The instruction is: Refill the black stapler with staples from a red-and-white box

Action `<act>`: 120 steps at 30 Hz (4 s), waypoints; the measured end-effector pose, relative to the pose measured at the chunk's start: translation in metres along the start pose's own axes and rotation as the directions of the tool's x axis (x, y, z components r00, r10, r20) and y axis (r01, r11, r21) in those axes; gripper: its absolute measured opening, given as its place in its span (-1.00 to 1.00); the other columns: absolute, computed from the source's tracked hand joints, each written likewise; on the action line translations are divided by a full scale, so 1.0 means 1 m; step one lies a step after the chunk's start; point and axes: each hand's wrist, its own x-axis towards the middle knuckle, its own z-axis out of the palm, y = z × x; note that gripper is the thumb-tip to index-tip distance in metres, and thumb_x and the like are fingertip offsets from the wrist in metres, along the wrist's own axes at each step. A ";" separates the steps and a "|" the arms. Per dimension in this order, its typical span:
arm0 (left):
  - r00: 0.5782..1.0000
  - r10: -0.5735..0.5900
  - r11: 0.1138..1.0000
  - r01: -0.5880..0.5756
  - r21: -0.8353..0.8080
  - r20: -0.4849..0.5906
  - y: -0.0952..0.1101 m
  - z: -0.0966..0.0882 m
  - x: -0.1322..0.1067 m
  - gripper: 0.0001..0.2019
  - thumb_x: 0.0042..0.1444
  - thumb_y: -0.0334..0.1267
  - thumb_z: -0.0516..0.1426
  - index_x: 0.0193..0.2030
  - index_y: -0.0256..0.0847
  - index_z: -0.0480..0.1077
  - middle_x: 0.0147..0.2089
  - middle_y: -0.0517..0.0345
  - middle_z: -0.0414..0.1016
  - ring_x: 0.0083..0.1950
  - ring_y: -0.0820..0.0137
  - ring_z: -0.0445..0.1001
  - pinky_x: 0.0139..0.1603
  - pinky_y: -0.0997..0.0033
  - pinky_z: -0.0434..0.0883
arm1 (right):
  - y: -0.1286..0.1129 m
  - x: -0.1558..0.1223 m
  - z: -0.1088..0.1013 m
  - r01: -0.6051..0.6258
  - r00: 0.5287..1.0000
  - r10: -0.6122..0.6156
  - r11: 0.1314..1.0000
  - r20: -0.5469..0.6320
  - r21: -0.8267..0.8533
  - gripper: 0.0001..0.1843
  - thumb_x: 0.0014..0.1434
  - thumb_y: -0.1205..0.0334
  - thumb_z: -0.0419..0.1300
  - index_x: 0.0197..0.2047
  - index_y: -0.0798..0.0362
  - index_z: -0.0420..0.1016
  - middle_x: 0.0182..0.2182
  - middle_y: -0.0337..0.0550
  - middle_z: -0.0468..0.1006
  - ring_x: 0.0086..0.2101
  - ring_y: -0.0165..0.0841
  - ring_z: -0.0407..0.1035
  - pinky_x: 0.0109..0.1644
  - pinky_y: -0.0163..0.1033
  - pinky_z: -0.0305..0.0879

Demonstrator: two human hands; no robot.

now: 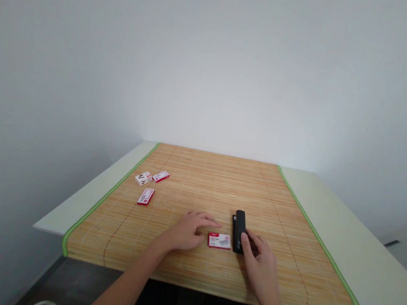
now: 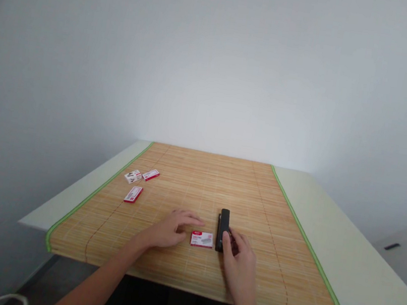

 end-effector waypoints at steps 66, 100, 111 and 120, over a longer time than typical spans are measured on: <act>0.943 -0.200 0.979 0.205 -0.009 -0.267 0.009 0.008 -0.030 -0.54 -0.03 -0.01 0.42 0.01 0.04 0.48 0.11 0.20 0.54 0.16 0.13 0.39 0.21 0.13 0.29 | -0.012 -0.006 0.010 0.048 0.999 -0.047 0.997 0.017 -0.061 -0.48 0.38 -0.20 0.08 0.10 -0.02 0.62 -0.12 -0.07 0.62 -0.24 -0.22 0.50 -0.14 -0.17 0.36; 0.950 -0.152 0.988 0.147 -0.041 -0.273 0.032 0.037 -0.009 -0.51 -0.08 -0.10 0.45 0.01 0.05 0.48 0.10 0.21 0.55 0.16 0.14 0.38 0.22 0.11 0.27 | -0.018 -0.008 0.012 0.076 0.997 -0.074 0.995 0.031 -0.064 -0.51 0.39 -0.18 0.08 0.10 -0.06 0.63 -0.11 -0.07 0.63 -0.19 -0.20 0.51 -0.12 -0.17 0.38; 0.952 -0.159 0.987 0.160 -0.018 -0.261 0.035 0.036 -0.009 -0.44 -0.07 -0.08 0.44 0.09 0.04 0.43 0.15 0.16 0.50 0.19 0.11 0.38 0.23 0.09 0.25 | -0.010 -0.006 0.014 -0.025 0.999 0.026 0.999 -0.021 0.033 -0.41 0.39 -0.21 0.03 0.19 0.00 0.56 0.03 0.00 0.63 -0.08 -0.14 0.52 0.03 -0.08 0.40; 0.948 -0.181 0.983 0.175 -0.044 -0.260 0.029 0.039 -0.010 -0.36 -0.10 -0.03 0.45 0.16 0.08 0.42 0.15 0.14 0.50 0.20 0.09 0.38 0.25 0.07 0.27 | -0.009 -0.006 0.014 -0.007 1.000 0.007 1.000 -0.001 0.028 -0.43 0.38 -0.21 0.04 0.16 0.00 0.59 -0.02 0.00 0.64 -0.12 -0.16 0.53 -0.02 -0.09 0.41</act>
